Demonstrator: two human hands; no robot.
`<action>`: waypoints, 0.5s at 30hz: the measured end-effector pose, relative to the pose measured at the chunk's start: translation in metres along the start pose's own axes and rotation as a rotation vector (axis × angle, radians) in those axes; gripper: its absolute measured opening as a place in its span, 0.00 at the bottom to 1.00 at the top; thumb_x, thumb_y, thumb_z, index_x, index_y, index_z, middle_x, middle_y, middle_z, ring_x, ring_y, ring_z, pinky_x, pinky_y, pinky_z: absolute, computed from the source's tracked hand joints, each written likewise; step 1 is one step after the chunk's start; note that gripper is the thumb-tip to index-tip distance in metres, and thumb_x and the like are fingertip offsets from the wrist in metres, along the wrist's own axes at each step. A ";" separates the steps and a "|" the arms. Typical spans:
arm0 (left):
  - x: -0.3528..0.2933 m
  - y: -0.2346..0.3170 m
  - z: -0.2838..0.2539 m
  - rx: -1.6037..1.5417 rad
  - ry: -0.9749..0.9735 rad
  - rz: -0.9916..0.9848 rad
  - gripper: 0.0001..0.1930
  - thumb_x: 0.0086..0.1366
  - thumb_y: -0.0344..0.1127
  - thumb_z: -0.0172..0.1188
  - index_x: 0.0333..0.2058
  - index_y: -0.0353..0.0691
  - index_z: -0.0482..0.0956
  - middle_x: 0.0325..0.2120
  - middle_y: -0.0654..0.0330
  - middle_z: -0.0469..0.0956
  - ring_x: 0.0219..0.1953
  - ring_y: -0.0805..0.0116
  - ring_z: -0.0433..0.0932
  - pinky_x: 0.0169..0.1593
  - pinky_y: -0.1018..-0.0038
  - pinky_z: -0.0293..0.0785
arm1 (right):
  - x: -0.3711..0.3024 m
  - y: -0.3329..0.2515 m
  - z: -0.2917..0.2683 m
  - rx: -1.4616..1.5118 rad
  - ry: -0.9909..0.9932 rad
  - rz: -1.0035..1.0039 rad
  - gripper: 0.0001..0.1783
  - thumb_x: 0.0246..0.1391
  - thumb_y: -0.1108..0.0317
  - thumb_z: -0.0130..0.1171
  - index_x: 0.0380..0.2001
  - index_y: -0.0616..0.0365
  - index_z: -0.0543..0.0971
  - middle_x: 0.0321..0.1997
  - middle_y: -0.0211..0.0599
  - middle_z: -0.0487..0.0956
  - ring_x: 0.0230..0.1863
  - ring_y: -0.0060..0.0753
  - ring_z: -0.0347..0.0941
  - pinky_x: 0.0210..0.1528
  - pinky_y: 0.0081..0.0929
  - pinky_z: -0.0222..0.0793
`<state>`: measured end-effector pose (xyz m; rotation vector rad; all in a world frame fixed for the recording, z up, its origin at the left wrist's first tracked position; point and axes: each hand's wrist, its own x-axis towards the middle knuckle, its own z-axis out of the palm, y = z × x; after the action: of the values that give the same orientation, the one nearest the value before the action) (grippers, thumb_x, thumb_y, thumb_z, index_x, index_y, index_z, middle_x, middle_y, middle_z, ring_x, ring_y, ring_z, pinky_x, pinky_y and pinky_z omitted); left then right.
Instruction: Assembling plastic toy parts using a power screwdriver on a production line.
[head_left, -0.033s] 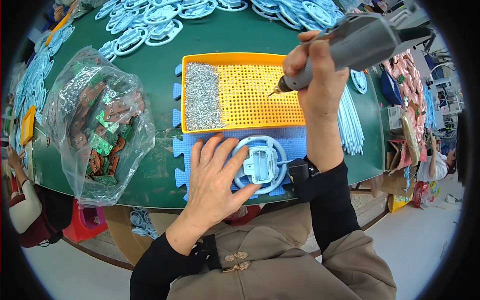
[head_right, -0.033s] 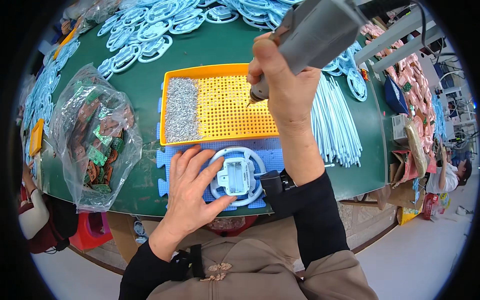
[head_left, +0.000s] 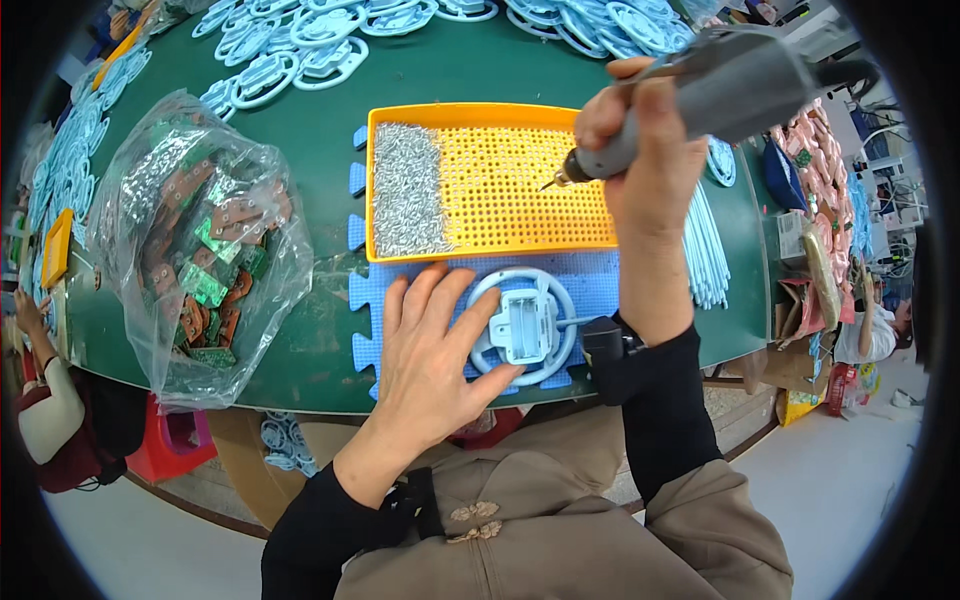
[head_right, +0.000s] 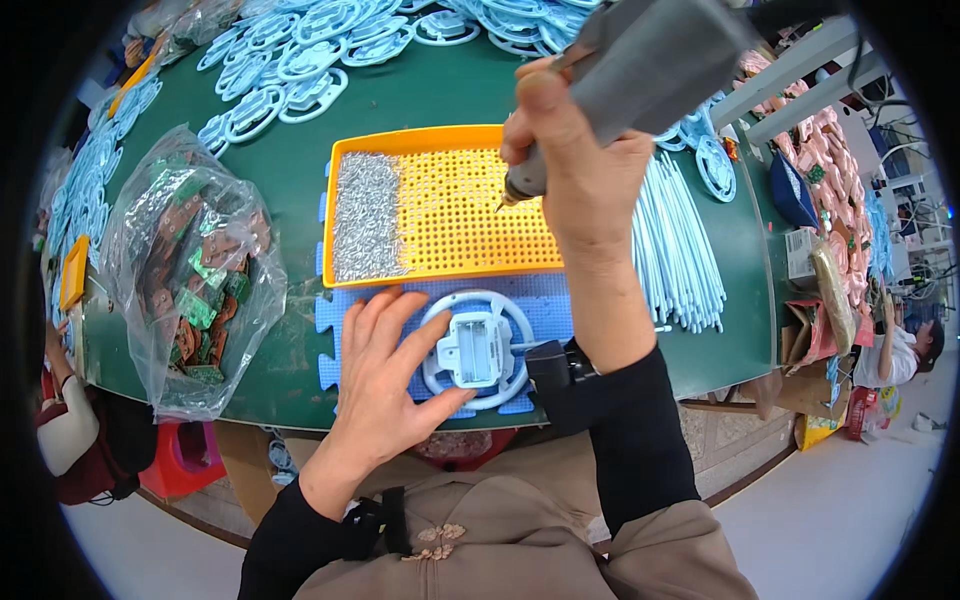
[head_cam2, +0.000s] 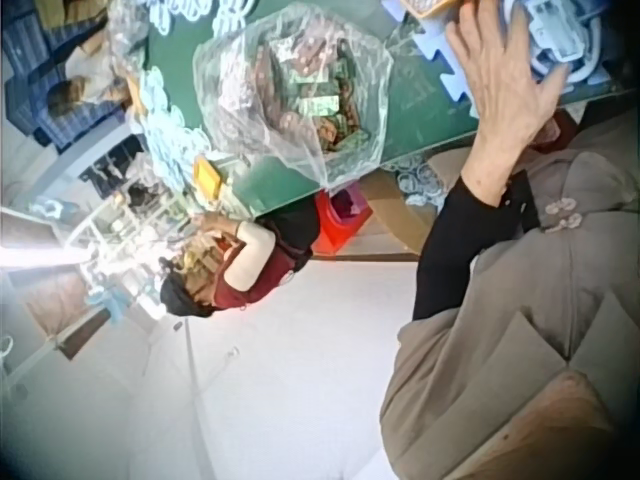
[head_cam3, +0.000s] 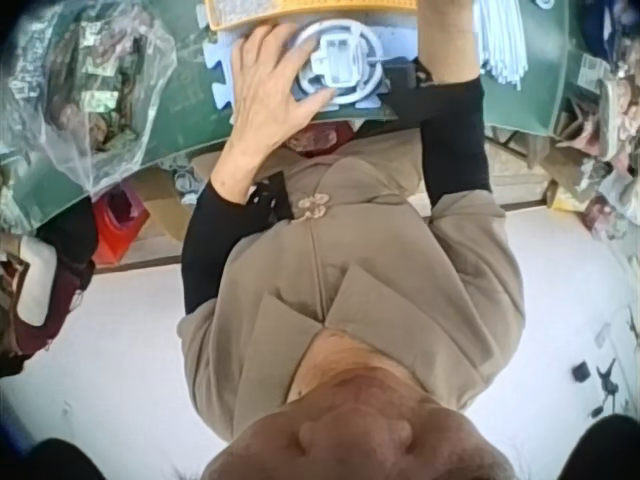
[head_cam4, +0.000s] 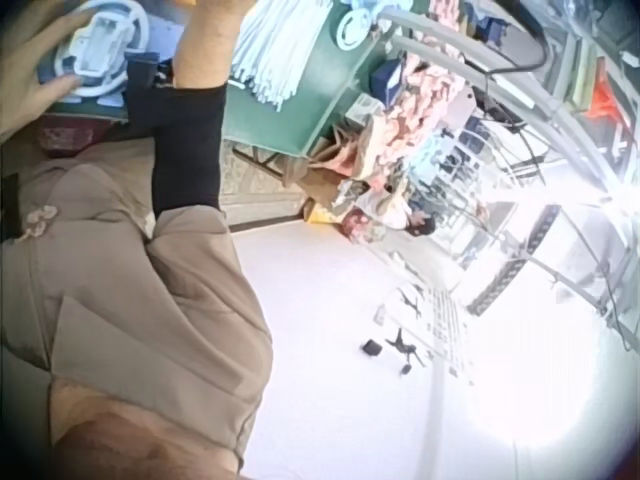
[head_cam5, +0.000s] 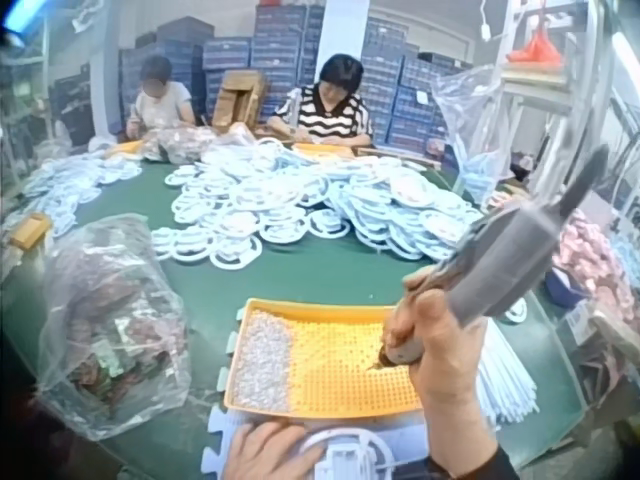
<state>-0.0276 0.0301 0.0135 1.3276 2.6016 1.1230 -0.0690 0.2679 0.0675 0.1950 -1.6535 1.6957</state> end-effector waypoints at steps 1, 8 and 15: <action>-0.001 0.000 0.001 0.004 0.012 0.001 0.34 0.40 0.41 0.75 0.49 0.38 0.78 0.54 0.49 0.69 0.59 0.45 0.63 0.63 0.52 0.57 | 0.000 -0.011 0.000 0.007 -0.024 -0.023 0.24 0.62 0.48 0.60 0.44 0.59 0.75 0.23 0.30 0.74 0.23 0.25 0.69 0.28 0.25 0.65; -0.004 -0.001 0.002 -0.050 0.032 -0.039 0.38 0.41 0.43 0.77 0.53 0.40 0.74 0.53 0.50 0.68 0.59 0.47 0.63 0.64 0.51 0.53 | -0.052 -0.085 0.052 -0.023 -0.176 0.170 0.42 0.57 0.28 0.52 0.46 0.63 0.72 0.19 0.26 0.67 0.18 0.24 0.63 0.22 0.25 0.62; -0.003 -0.002 0.005 -0.044 -0.038 -0.058 0.40 0.43 0.47 0.76 0.56 0.40 0.72 0.54 0.50 0.67 0.60 0.49 0.61 0.64 0.51 0.52 | -0.084 -0.056 0.065 0.161 -0.235 0.214 0.29 0.54 0.50 0.69 0.41 0.66 0.71 0.19 0.32 0.70 0.18 0.27 0.67 0.21 0.24 0.63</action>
<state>-0.0260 0.0304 0.0073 1.2440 2.5552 1.1282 -0.0004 0.1694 0.0734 0.3147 -1.7580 2.0352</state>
